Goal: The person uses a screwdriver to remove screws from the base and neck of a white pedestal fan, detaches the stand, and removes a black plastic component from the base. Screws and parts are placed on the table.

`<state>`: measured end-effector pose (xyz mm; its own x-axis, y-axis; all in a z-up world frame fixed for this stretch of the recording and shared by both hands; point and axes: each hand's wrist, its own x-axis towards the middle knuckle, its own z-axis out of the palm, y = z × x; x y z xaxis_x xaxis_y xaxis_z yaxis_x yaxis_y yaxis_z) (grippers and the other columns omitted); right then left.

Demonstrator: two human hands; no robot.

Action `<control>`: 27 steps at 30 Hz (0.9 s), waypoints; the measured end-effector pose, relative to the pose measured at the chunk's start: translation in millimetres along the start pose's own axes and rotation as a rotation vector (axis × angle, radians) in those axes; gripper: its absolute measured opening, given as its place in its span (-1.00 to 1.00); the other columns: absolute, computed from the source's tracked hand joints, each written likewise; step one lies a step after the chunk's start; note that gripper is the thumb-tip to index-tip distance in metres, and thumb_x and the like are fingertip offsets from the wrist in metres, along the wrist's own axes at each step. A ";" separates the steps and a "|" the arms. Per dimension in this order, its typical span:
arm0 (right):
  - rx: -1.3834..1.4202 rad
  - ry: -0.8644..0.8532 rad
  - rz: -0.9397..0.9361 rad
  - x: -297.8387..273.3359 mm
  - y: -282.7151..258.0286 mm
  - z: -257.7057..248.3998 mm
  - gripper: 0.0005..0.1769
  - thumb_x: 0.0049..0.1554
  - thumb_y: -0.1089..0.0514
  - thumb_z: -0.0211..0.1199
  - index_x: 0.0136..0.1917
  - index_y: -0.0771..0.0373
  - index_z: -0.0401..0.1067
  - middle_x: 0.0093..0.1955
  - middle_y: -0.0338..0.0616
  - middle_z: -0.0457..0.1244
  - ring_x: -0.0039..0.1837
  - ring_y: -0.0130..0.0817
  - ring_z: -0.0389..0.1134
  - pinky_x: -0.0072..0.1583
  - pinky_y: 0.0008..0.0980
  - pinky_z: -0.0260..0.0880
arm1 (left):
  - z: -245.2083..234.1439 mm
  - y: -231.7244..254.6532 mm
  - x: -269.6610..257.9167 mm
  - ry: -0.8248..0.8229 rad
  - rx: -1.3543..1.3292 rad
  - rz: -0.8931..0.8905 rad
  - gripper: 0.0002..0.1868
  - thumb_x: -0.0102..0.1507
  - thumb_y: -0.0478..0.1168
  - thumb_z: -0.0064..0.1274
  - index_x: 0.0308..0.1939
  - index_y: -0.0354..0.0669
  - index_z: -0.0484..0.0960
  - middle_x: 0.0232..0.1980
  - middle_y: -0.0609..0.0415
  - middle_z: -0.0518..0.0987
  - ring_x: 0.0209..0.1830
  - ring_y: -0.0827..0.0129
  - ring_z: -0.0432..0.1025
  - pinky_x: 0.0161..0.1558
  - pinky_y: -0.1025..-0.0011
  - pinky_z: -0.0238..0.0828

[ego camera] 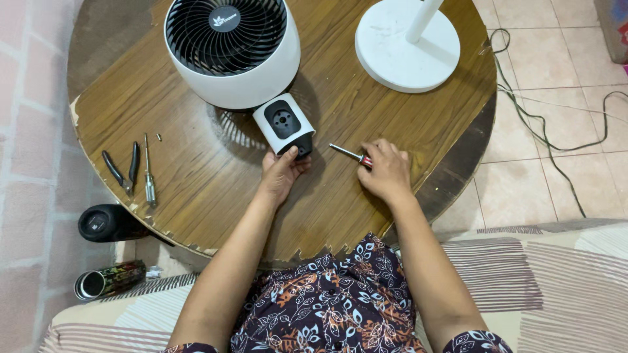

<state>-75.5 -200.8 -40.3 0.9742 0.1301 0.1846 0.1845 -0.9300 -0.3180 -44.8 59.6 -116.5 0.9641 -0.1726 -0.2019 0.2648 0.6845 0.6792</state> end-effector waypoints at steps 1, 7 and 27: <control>-0.011 -0.008 0.045 -2.5 2.4 -2.6 -0.43 -0.13 0.05 0.38 0.18 0.15 0.52 0.13 -0.11 0.27 0.22 -0.12 0.29 0.17 -0.08 0.22 | 0.7 1.0 -1.4 0.008 0.020 0.002 -0.49 0.24 -0.17 0.27 0.16 -0.26 0.38 -0.04 -0.10 0.61 -0.14 0.19 0.58 -0.10 0.19 0.59; 0.015 -0.067 0.171 -13.8 14.2 -14.1 -0.71 -0.03 0.08 0.34 0.00 0.07 0.62 0.06 -0.17 0.33 0.20 -0.12 0.33 0.22 -0.16 0.30 | 7.9 10.2 -6.4 0.010 0.033 -0.020 -0.49 0.22 -0.15 0.28 0.12 -0.28 0.42 -0.06 -0.05 0.61 -0.12 0.24 0.59 -0.05 0.22 0.60; 0.430 0.117 -0.267 -7.6 -87.3 -71.8 -0.57 0.13 0.12 0.34 0.28 0.14 0.51 0.02 -0.12 0.36 -0.01 -0.15 0.45 0.01 -0.29 0.46 | 37.7 77.2 2.1 0.014 -0.133 0.003 -0.21 0.20 0.31 0.20 0.21 -0.29 0.55 0.10 -0.10 0.67 -0.04 0.28 0.61 0.04 0.33 0.59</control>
<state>-108.4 -145.2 52.8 0.8690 0.2814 0.4069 0.4859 -0.6406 -0.5947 -21.6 85.5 -37.9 0.9641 -0.1615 -0.2105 0.2563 0.7728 0.5806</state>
